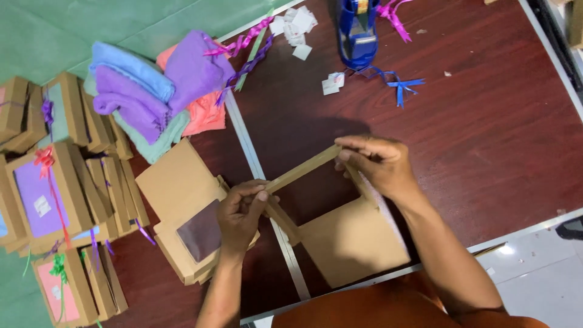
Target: The person assembles small cardboard boxes with clear plastic windows on a table. They fold the cardboard flaps, insert the plastic sheets, and secure the boxes using adhesive tape. The person handles stacks of flat cardboard and finished boxes throughout the process.
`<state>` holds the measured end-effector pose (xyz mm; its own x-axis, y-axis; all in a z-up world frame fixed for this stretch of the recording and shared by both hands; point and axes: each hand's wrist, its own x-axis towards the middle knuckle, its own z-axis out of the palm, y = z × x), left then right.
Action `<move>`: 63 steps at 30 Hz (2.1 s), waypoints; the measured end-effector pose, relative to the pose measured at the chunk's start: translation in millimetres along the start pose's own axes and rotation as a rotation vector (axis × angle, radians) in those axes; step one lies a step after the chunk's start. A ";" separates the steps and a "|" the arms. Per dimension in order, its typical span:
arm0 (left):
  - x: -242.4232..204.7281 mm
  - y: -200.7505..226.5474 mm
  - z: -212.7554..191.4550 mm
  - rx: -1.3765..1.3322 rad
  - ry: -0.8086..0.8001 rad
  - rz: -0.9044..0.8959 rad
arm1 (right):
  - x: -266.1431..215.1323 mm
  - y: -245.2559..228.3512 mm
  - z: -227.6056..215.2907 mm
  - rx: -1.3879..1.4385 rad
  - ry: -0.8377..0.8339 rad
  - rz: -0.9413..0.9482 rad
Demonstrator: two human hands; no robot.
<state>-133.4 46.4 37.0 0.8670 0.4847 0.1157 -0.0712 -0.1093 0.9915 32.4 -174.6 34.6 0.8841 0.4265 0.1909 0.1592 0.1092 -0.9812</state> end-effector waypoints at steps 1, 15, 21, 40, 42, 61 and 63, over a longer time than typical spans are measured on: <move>0.8 0.7 -4.1 0.002 0.014 -0.001 | 4.9 -4.2 2.7 0.004 -0.014 0.001; -3.3 -32.4 20.1 0.761 -0.170 -0.141 | 71.0 56.2 82.6 -0.573 -0.571 -0.156; 2.6 -25.8 31.0 0.799 -0.126 -0.052 | 31.3 -11.9 -15.8 -0.528 -0.060 -0.097; 28.1 -97.1 55.8 0.965 -0.164 0.471 | -103.7 15.5 -37.8 -0.958 -0.243 -0.516; 27.8 -98.1 55.6 0.953 -0.147 0.451 | -98.2 15.4 -41.2 -0.883 -0.286 -0.574; 24.7 -100.7 62.9 0.901 -0.093 0.419 | -100.6 30.1 -85.9 -0.912 0.309 0.308; 22.3 -101.8 64.1 0.912 -0.076 0.409 | -99.1 36.4 -84.8 -0.928 0.349 0.467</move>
<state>-75.3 12.7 -65.3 0.8918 0.2076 0.4020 0.0064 -0.8942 0.4477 -12.1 -289.1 -22.4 0.9958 -0.0440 -0.0804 -0.0846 -0.7782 -0.6223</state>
